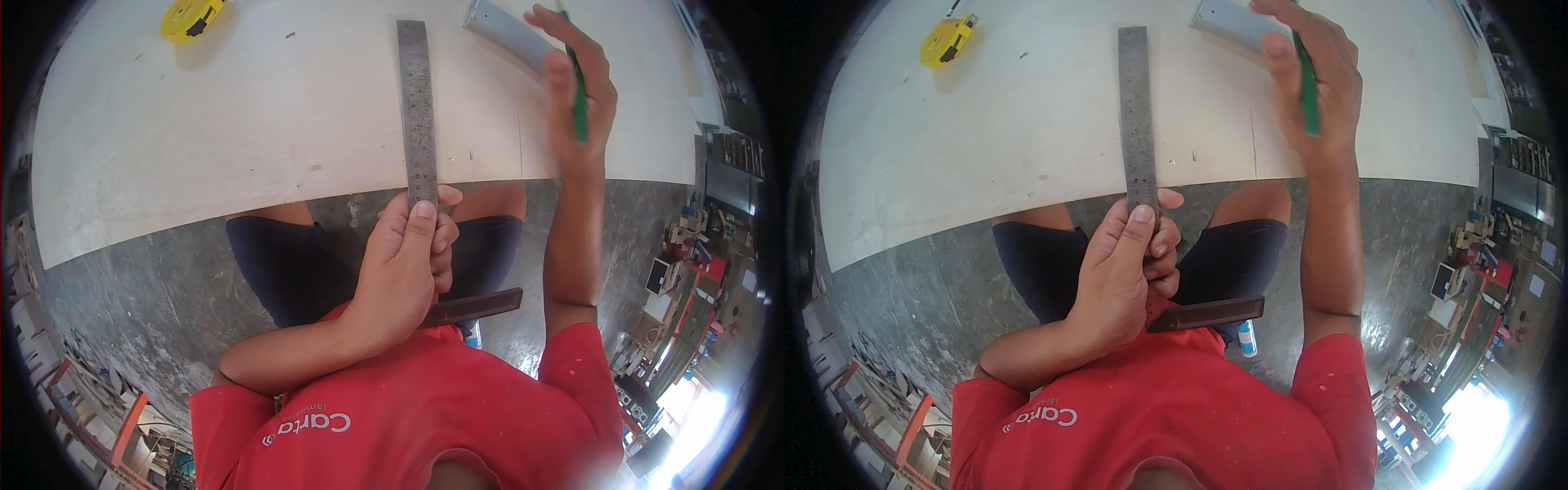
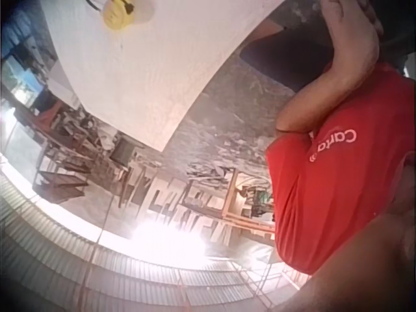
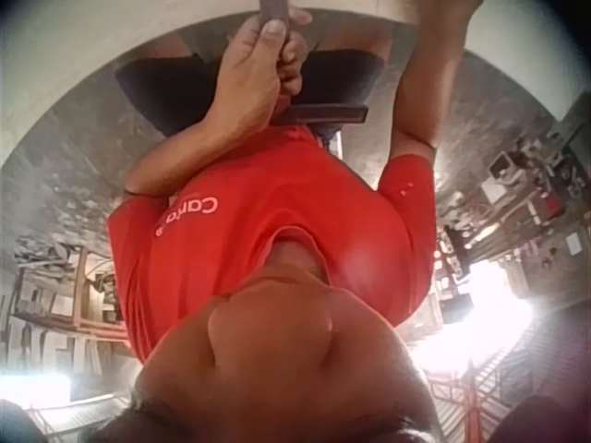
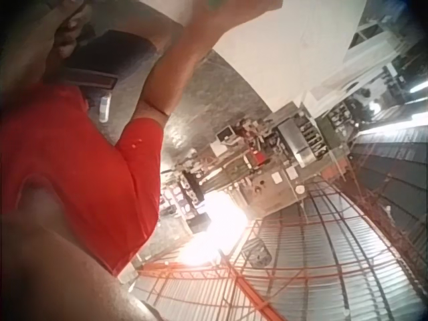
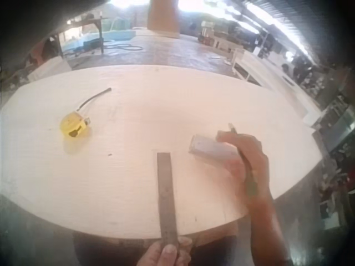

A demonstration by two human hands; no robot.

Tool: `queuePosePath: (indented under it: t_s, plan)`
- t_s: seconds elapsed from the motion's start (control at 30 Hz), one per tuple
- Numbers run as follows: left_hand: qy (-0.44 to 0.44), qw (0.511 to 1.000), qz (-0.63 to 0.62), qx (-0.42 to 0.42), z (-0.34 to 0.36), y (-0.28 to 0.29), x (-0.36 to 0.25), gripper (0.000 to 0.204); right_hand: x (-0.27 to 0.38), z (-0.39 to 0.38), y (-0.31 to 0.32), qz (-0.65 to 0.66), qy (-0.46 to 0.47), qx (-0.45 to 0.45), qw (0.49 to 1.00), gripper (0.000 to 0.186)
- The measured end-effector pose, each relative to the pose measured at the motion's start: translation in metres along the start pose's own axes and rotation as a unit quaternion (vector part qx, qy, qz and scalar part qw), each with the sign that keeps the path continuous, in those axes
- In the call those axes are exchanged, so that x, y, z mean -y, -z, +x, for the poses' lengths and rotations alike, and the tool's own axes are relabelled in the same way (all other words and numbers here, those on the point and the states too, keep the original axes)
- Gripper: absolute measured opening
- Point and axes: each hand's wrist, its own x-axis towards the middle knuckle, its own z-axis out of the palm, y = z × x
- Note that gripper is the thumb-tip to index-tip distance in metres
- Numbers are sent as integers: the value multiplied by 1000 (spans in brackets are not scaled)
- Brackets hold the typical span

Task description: The person measures a large wooden board using a tape measure and then uses a square and a ruler to mark lines around a small metal plate with a pencil.

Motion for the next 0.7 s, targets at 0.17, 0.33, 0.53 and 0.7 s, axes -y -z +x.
queuePosePath:
  t_s: [0.17, 0.33, 0.53, 0.7]
  plan:
    - [15, 1000, -7, 3, -1, -1, -4, 29, 16, 3, 10, 264, -35, 76, 961, 41]
    - [8, 1000, -17, 4, -1, -1, -1, 27, 45, 24, 9, 344, -61, 372, 860, 31]
    - [6, 999, -31, -4, -2, -3, -1, 26, 56, 40, -20, 331, -55, 434, 836, 21]
    - [8, 1000, -23, -7, -4, -5, -1, 26, 54, 47, -30, 310, -30, 469, 827, 16]
